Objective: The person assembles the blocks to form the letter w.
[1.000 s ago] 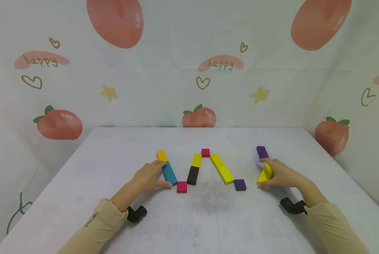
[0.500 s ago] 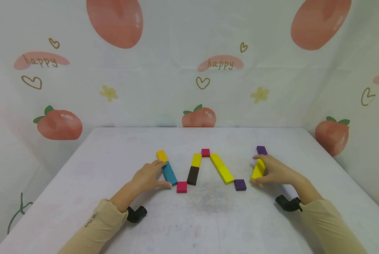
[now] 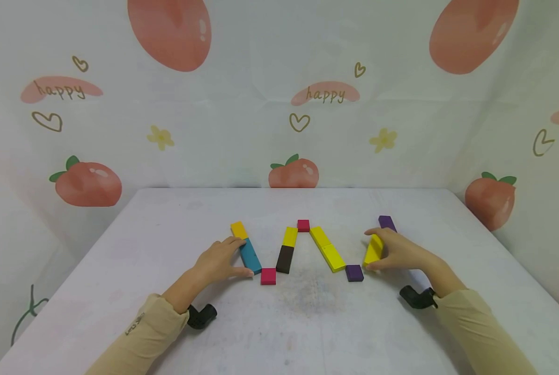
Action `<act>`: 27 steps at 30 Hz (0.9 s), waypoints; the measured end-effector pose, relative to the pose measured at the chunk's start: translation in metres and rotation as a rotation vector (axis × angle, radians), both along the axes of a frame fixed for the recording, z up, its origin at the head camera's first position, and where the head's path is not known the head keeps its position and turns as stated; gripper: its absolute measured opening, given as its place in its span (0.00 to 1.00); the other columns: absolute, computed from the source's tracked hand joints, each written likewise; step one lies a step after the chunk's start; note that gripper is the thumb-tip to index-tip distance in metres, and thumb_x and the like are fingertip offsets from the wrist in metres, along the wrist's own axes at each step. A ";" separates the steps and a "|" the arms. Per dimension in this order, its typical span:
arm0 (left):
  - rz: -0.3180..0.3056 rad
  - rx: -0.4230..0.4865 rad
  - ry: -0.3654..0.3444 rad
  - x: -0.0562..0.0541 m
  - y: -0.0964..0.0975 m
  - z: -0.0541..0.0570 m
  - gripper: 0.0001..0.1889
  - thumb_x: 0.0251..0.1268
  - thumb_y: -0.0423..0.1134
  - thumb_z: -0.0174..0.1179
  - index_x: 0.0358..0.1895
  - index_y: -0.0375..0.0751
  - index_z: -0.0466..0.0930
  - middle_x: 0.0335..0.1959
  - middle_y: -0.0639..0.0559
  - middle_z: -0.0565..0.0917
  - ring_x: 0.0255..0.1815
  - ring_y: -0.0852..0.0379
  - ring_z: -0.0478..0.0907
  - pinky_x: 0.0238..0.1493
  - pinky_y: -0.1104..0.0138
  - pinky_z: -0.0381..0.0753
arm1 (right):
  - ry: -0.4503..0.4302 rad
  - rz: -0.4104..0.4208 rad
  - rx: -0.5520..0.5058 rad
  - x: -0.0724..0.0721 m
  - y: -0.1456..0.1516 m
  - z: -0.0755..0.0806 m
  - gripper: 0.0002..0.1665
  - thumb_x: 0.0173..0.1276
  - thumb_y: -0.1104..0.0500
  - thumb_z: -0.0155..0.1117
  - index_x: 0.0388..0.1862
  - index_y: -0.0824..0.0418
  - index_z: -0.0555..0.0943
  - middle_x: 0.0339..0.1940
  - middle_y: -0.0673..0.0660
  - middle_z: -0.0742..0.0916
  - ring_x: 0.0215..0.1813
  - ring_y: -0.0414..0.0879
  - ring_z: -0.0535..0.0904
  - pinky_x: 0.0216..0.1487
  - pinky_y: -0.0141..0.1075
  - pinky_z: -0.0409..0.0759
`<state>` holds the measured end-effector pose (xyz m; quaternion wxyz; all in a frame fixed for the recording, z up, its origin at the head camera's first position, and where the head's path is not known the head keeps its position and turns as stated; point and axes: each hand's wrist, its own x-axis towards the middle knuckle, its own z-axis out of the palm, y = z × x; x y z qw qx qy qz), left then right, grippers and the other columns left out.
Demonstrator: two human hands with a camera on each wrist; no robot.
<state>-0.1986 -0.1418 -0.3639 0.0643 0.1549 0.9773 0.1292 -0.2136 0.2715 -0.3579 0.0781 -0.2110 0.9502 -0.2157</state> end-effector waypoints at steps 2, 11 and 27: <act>0.000 0.000 0.000 0.000 0.000 0.000 0.43 0.47 0.58 0.68 0.64 0.37 0.66 0.65 0.38 0.69 0.57 0.39 0.71 0.55 0.48 0.77 | -0.004 0.001 0.002 -0.001 -0.001 -0.001 0.47 0.50 0.45 0.74 0.63 0.67 0.67 0.59 0.67 0.75 0.57 0.58 0.70 0.61 0.60 0.69; 0.003 -0.001 -0.004 0.001 0.000 0.000 0.43 0.47 0.58 0.68 0.65 0.37 0.66 0.66 0.38 0.69 0.57 0.40 0.71 0.55 0.49 0.77 | -0.011 0.032 -0.005 -0.007 -0.003 -0.003 0.47 0.50 0.45 0.74 0.62 0.67 0.67 0.60 0.67 0.75 0.58 0.60 0.69 0.62 0.61 0.68; -0.003 -0.002 0.001 0.000 0.000 0.000 0.43 0.47 0.58 0.67 0.65 0.37 0.66 0.65 0.38 0.69 0.57 0.40 0.71 0.56 0.49 0.76 | -0.027 0.030 0.009 -0.011 -0.006 -0.006 0.47 0.49 0.46 0.74 0.62 0.66 0.67 0.61 0.68 0.74 0.61 0.63 0.68 0.63 0.62 0.66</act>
